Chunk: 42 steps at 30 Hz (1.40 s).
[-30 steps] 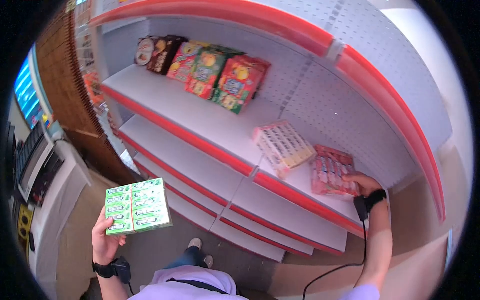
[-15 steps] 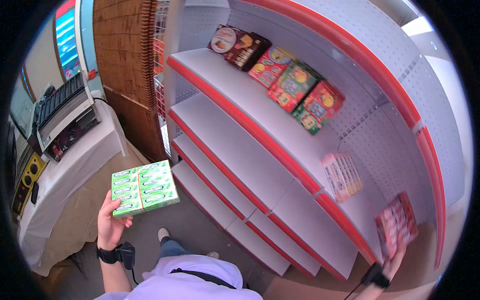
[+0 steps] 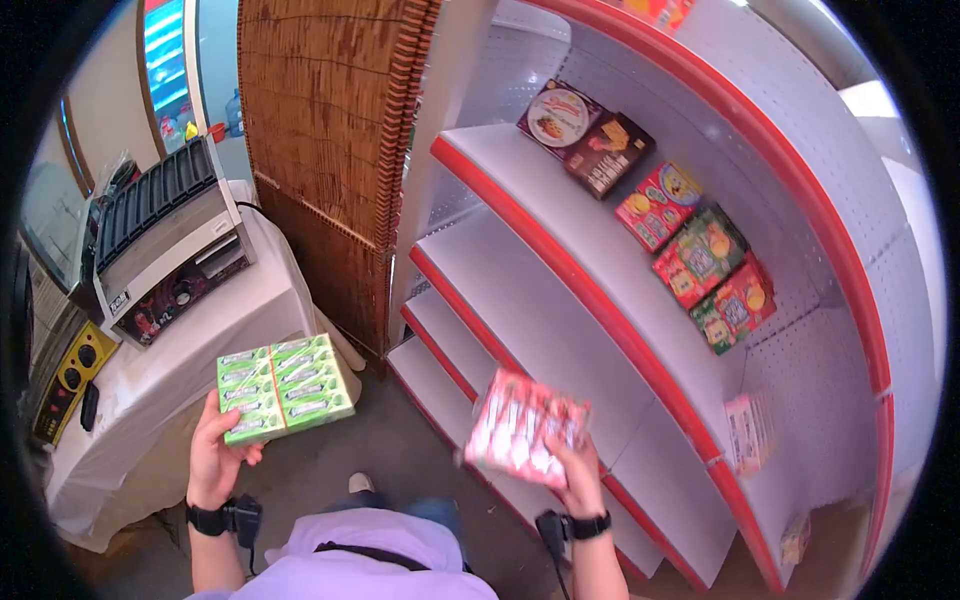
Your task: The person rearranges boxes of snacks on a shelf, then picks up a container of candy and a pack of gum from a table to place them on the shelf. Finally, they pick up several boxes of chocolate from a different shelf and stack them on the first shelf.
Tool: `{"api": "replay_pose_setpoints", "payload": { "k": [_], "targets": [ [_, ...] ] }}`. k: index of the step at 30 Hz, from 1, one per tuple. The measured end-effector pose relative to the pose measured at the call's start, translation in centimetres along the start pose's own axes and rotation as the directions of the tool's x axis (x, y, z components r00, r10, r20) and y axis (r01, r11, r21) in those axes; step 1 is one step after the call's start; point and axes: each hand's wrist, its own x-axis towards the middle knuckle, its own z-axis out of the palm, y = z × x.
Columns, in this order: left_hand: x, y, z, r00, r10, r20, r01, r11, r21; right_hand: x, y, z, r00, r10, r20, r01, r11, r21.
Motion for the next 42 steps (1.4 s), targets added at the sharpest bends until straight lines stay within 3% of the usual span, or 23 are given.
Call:
{"api": "replay_pose_setpoints", "payload": {
  "k": [2, 4, 6, 11, 13, 17, 19, 23, 25, 26, 28, 31, 35, 37, 38, 40, 42],
  "targets": [
    [0.4, 0.0, -1.4, 0.999, -0.005, -0.033, 0.004, 0.999, -0.032, 7.2, 1.9, 0.7, 1.0, -0.004, 0.012, 0.002, 0.983, 0.184],
    [0.2, -0.2, -1.9, 0.992, -0.031, -0.124, 0.026, 0.999, -0.042, 13.4, 1.1, 1.7, 0.982, 0.147, 0.118, -0.174, 0.95, 0.261],
    [0.4, -1.9, -1.9, 0.981, -0.038, -0.188, 0.024, 0.997, -0.078, 23.4, 2.4, 0.2, 0.989, 0.119, 0.085, -0.134, 0.969, 0.208],
    [-0.3, -2.4, -0.9, 0.934, -0.067, -0.352, 0.03, 0.993, -0.111, 40.5, 2.6, 3.5, 0.976, -0.02, 0.217, -0.011, 0.99, 0.143],
    [-0.1, -3.6, -0.9, 0.923, -0.096, -0.372, 0.048, 0.99, -0.135, 44.9, 2.3, 4.9, 0.991, -0.024, 0.129, 0.012, 0.995, 0.094],
    [0.1, -4.7, -0.9, 0.891, -0.13, -0.435, 0.071, 0.986, -0.15, 47.6, 1.8, 7.4, 0.981, -0.036, 0.193, 0.037, 0.999, 0.002],
    [0.7, -6.5, -0.9, 0.868, -0.156, -0.471, 0.072, 0.979, -0.192, 50.7, 2.8, 6.2, 0.981, -0.136, 0.142, 0.133, 0.991, 0.027],
    [0.8, -7.6, -1.8, 0.818, -0.198, -0.539, 0.094, 0.972, -0.214, 53.4, 3.5, 4.4, 0.993, -0.046, 0.11, 0.037, 0.996, 0.085],
    [0.9, -8.2, -2.6, 0.811, -0.214, -0.545, 0.117, 0.971, -0.208, 52.4, 2.7, 4.8, 0.986, -0.074, -0.152, 0.06, 0.994, -0.093],
    [1.1, -8.8, -2.7, 0.803, -0.221, -0.554, 0.128, 0.971, -0.202, 52.5, 2.5, 4.5, 0.985, -0.081, -0.153, 0.066, 0.993, -0.099],
    [1.1, -8.7, -2.7, 0.793, -0.219, -0.569, 0.138, 0.974, -0.182, 52.6, 2.6, 4.2, 0.964, -0.253, -0.085, 0.25, 0.967, -0.052],
    [1.5, -8.5, -2.2, 0.773, -0.201, -0.602, 0.147, 0.979, -0.138, 54.3, 2.3, 3.7, 0.934, -0.355, -0.039, 0.356, 0.934, 0.015],
    [1.8, -8.8, -2.1, 0.757, -0.248, -0.604, 0.219, 0.968, -0.123, 54.6, 2.0, 3.4, 0.942, -0.329, -0.071, 0.327, 0.944, -0.032],
    [2.2, -8.1, -1.7, 0.758, -0.25, -0.603, 0.239, 0.966, -0.1, 51.8, 1.4, 5.0, 0.944, -0.329, -0.029, 0.313, 0.919, -0.241],
    [2.3, -7.8, -1.7, 0.757, -0.254, -0.602, 0.247, 0.964, -0.097, 52.9, 1.7, 4.2, 0.945, -0.324, -0.036, 0.306, 0.921, -0.243],
    [2.6, -7.1, -1.8, 0.767, -0.313, -0.56, 0.311, 0.945, -0.102, 54.2, 2.0, 3.0, 0.986, -0.146, -0.077, 0.113, 0.937, -0.33],
    [2.9, -6.8, -1.4, 0.775, -0.323, -0.543, 0.318, 0.942, -0.106, 54.2, 2.7, 2.9, 0.974, -0.198, -0.109, 0.154, 0.934, -0.321]
  ]
}}
